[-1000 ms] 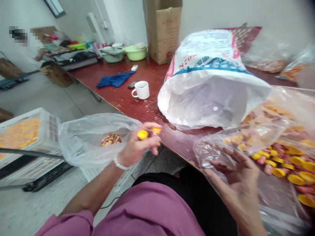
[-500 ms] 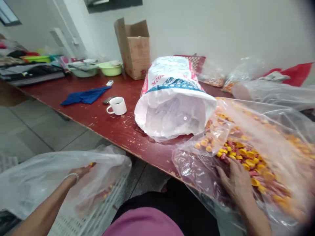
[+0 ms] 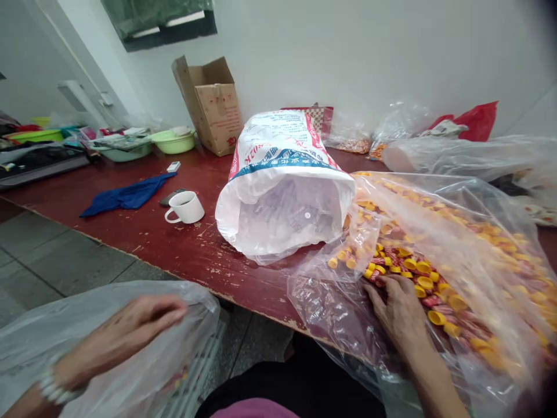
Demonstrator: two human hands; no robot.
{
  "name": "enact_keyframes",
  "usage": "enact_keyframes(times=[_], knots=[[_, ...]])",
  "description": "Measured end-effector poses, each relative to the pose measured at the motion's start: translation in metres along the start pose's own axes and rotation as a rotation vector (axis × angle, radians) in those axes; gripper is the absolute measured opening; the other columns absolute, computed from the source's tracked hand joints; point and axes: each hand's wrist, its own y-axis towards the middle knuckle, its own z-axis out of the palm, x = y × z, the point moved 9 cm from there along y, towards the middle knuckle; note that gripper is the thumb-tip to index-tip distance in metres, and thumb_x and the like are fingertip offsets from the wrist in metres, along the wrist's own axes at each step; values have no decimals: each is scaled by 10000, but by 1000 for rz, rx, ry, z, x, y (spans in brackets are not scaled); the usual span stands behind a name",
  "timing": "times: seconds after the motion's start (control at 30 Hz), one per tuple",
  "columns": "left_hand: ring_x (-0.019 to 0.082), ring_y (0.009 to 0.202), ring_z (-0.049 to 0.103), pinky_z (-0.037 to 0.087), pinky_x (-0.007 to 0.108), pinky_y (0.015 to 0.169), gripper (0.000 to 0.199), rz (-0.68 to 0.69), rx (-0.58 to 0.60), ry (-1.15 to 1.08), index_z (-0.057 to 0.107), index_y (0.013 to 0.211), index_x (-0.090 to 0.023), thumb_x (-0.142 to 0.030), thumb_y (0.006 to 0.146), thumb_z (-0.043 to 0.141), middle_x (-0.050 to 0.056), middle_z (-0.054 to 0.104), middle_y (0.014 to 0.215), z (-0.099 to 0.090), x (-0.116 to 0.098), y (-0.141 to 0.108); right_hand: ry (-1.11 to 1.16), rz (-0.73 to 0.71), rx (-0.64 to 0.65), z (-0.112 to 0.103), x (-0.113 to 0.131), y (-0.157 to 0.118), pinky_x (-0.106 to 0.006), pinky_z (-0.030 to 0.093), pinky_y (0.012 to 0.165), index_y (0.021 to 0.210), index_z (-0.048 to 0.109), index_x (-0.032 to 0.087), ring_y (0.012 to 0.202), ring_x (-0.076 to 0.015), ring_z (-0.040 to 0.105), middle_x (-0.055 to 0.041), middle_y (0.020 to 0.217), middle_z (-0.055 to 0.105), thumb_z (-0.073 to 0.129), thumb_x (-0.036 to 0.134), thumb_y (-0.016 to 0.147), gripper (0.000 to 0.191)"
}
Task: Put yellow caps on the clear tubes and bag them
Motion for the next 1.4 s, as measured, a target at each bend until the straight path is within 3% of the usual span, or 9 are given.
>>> enact_keyframes(times=[0.1, 0.17, 0.3, 0.43, 0.73, 1.0, 1.13, 1.27, 1.4], knots=[[220, 949, 601, 424, 290, 889, 262, 396, -300, 124, 693, 943, -244, -390, 815, 517, 28, 689, 1025, -18, -110, 52, 14, 35, 7, -2, -1, 0, -387, 487, 674, 812, 573, 175, 799, -249, 536, -134, 884, 552, 383, 528, 885, 407], [227, 948, 607, 418, 308, 913, 249, 376, -353, 163, 683, 977, -195, -284, 821, 510, 71, 690, 1009, -14, -145, 113, -5, 63, 19, -3, -5, -3, -373, 473, 631, 770, 549, 195, 770, -249, 519, -111, 824, 521, 385, 571, 872, 423], [249, 1035, 578, 406, 359, 950, 273, 297, -396, 144, 630, 1068, -142, -191, 805, 574, 117, 655, 1031, -2, -175, 222, -75, 110, 2, -7, -10, -8, -342, 443, 572, 738, 504, 207, 699, -233, 491, -78, 760, 464, 397, 587, 863, 413], [217, 1015, 580, 475, 426, 882, 321, 224, -390, 78, 564, 1143, -139, -306, 869, 570, 97, 593, 1130, 3, -170, 267, -161, 148, -11, -8, -12, -11, -331, 425, 541, 753, 476, 211, 681, -232, 509, -88, 775, 485, 379, 485, 899, 325], [108, 645, 581, 500, 260, 600, 236, 136, -367, -288, 592, 1020, -107, -290, 875, 563, 25, 624, 812, 2, -132, 270, -170, 187, -20, -5, -16, -17, -373, 445, 581, 1014, 490, 165, 727, -275, 580, -145, 826, 587, 366, 312, 885, 232], [83, 557, 513, 444, 229, 540, 150, 207, -290, -584, 602, 801, -101, -233, 764, 663, -12, 564, 667, 10, -158, 280, -250, 128, 7, -2, -12, -17, -386, 468, 652, 1052, 506, 105, 786, -295, 586, -176, 860, 591, 357, 301, 889, 295], [107, 586, 554, 455, 260, 623, 276, 344, -167, -713, 606, 836, -117, -189, 597, 725, -23, 556, 623, 17, -172, 265, -263, 107, -4, -2, -10, -17, -395, 471, 685, 1069, 502, 118, 801, -293, 581, -165, 880, 590, 360, 287, 891, 283], [130, 765, 596, 442, 271, 771, 408, 465, -95, -771, 556, 982, -167, -294, 634, 728, -4, 621, 752, 21, -174, 244, -274, 102, -2, -2, -10, -17, -388, 464, 669, 1069, 518, 92, 806, -301, 587, -170, 875, 589, 375, 273, 887, 294], [136, 826, 569, 415, 255, 785, 386, 511, -63, -772, 565, 915, -160, -376, 644, 735, 25, 633, 847, 27, -167, 228, -286, 99, -7, -2, -10, -16, -382, 454, 658, 1070, 535, 85, 791, -294, 588, -164, 857, 592, 381, 270, 886, 303]])
